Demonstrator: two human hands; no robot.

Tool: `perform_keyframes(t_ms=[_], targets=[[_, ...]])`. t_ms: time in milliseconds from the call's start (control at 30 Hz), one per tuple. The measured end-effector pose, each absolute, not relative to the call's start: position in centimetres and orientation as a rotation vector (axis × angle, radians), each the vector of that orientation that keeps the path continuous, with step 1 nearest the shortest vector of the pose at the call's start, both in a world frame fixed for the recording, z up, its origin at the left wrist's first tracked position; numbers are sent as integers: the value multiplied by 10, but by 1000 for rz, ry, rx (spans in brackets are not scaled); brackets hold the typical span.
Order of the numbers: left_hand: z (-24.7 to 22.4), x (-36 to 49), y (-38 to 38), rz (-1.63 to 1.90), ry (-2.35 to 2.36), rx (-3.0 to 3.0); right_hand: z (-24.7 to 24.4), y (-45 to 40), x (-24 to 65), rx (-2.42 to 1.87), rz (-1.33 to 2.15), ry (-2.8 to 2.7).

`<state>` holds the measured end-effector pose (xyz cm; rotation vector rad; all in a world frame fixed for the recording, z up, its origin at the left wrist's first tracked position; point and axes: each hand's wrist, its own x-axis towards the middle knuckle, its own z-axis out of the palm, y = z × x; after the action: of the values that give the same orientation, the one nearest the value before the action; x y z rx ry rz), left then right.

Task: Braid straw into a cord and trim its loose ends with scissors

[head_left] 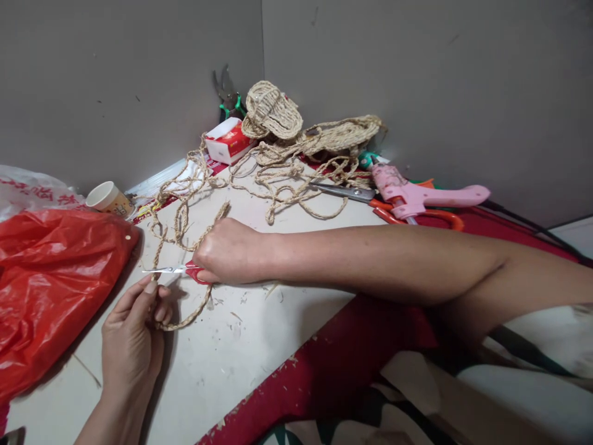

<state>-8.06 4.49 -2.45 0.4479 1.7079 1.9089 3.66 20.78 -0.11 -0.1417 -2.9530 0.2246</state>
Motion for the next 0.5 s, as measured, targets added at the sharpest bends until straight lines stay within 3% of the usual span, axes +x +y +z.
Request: perform_keyframes(t_ms=[200,500], targets=[[-21,-81,47,1889,1659,446,-5,217,34,-323,654,-2724],[-19,-74,44,1713,1531,501,-23,217,17,-375,1878,-1908]])
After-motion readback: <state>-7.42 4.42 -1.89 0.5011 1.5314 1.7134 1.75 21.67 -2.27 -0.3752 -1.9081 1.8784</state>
